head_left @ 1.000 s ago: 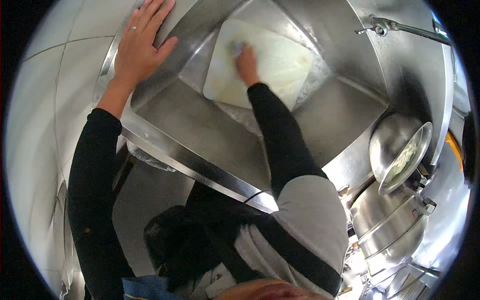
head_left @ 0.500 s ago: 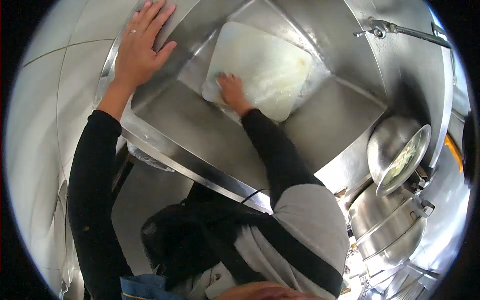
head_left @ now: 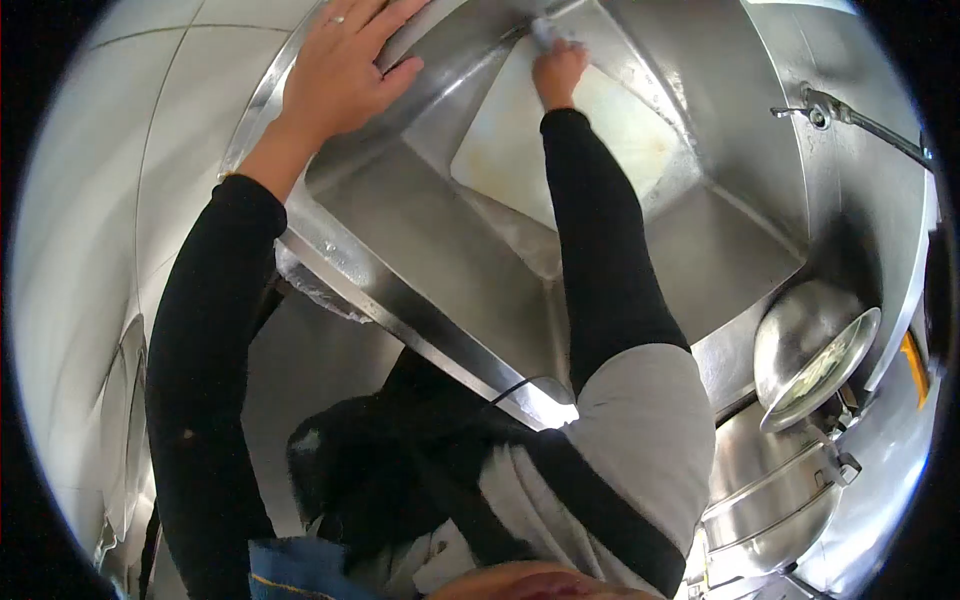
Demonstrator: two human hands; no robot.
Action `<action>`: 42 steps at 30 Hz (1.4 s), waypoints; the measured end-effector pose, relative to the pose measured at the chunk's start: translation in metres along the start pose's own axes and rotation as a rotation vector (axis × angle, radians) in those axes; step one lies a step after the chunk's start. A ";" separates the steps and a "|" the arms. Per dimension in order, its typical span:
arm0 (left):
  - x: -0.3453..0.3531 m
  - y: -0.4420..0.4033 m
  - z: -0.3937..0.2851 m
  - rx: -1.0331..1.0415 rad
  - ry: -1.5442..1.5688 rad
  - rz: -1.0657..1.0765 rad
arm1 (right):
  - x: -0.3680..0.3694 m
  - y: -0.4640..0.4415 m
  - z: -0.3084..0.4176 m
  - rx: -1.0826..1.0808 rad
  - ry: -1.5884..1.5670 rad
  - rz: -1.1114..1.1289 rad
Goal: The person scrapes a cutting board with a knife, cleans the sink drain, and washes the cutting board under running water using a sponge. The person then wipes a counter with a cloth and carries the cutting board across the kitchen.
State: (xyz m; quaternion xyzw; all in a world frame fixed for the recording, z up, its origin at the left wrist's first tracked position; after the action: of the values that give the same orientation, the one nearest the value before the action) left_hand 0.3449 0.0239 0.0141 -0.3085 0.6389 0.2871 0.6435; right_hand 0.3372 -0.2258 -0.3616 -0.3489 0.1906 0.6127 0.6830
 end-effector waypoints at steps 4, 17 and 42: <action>0.000 -0.001 0.002 0.009 0.004 -0.029 | 0.023 0.161 0.082 -0.032 -0.064 0.613; 0.008 0.002 -0.003 0.033 0.021 -0.088 | 0.026 0.105 0.071 -0.046 0.174 0.150; 0.025 -0.010 0.007 0.157 -0.035 -0.258 | -0.173 0.247 -0.069 0.845 0.419 -0.196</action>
State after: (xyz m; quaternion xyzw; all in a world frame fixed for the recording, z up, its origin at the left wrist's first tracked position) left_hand 0.3578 0.0218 -0.0104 -0.3316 0.6032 0.1564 0.7084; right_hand 0.0788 -0.3953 -0.3496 -0.1733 0.5225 0.3308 0.7665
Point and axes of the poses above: each hand's wrist, its own y-axis away from the middle knuckle, its own x-axis out of the palm, z = x × y, the point moved 2 cm from there along -y, towards the middle knuckle, and after that the axes turned 12 degrees about -y, right-handed, at the moved point
